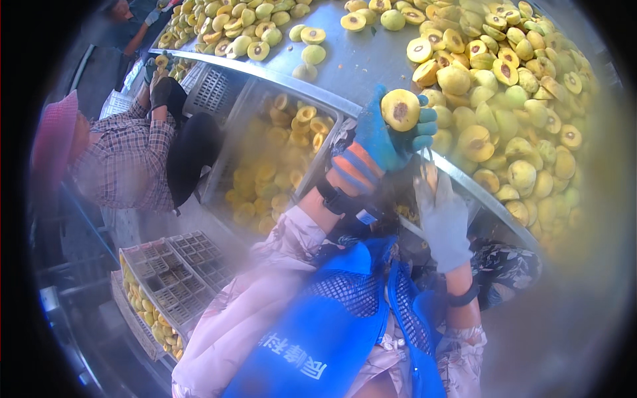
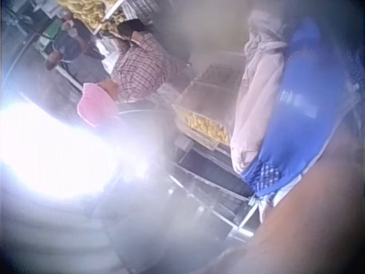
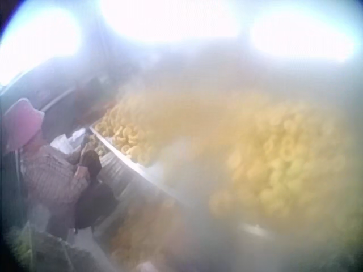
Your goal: Using a handheld coring tool to remove pits from yellow peaches or nectarines on a warehouse sorting table.
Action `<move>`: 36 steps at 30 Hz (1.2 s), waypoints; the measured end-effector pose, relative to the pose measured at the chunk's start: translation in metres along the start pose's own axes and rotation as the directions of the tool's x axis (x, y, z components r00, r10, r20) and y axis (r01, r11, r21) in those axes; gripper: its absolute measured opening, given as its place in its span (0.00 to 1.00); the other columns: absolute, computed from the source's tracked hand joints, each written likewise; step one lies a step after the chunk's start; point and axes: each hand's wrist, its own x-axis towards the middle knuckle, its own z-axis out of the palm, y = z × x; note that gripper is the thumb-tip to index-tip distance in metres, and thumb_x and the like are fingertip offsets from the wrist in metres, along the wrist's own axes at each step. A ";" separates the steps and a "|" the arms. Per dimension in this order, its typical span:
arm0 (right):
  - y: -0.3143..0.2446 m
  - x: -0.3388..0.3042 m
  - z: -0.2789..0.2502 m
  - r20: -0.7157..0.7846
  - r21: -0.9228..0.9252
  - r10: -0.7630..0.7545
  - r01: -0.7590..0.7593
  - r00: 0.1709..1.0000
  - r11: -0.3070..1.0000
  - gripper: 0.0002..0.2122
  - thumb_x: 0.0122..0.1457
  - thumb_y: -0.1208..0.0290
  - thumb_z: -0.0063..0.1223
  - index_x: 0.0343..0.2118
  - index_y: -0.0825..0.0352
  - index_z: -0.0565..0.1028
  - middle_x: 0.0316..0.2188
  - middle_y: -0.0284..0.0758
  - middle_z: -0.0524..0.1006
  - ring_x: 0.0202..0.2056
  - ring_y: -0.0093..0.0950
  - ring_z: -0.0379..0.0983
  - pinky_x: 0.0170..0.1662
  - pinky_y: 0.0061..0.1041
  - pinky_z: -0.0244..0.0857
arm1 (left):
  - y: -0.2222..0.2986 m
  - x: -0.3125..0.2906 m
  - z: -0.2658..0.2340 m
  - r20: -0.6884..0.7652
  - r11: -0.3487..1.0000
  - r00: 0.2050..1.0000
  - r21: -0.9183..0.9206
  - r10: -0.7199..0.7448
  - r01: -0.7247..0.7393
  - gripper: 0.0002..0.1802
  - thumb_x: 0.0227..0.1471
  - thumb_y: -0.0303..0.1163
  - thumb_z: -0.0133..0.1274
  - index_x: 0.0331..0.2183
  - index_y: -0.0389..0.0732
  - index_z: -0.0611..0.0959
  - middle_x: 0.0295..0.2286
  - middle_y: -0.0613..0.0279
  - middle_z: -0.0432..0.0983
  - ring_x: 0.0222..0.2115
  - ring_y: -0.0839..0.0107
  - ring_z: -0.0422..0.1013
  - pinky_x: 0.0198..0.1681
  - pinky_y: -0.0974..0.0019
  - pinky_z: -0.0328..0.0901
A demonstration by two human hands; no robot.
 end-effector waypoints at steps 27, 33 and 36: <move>-0.001 -0.012 -0.013 0.579 0.740 0.132 -0.587 0.804 0.328 0.11 0.58 0.71 0.44 0.41 0.70 0.70 0.14 0.33 0.67 0.15 0.30 0.64 0.20 0.27 0.60 | -0.049 -0.009 -0.002 0.264 0.793 0.936 0.507 0.231 -0.339 0.15 0.54 0.42 0.47 0.34 0.40 0.78 0.27 0.61 0.75 0.24 0.72 0.72 0.26 0.68 0.67; -0.004 -0.006 -0.011 0.747 0.600 0.055 -0.707 0.663 0.374 0.15 0.59 0.60 0.47 0.36 0.70 0.71 0.16 0.30 0.67 0.17 0.26 0.65 0.23 0.25 0.60 | -0.039 -0.013 0.013 -0.024 0.933 1.000 0.359 0.018 -0.008 0.23 0.56 0.48 0.43 0.35 0.36 0.77 0.29 0.59 0.76 0.26 0.74 0.72 0.28 0.71 0.67; 0.019 -0.020 0.040 0.406 0.727 0.010 -0.330 0.914 0.602 0.16 0.58 0.59 0.47 0.36 0.71 0.71 0.21 0.39 0.72 0.25 0.35 0.71 0.30 0.30 0.64 | -0.007 -0.037 -0.004 -0.121 0.887 0.964 -0.432 -0.236 0.163 0.24 0.58 0.47 0.40 0.38 0.34 0.75 0.30 0.54 0.75 0.30 0.62 0.72 0.32 0.61 0.68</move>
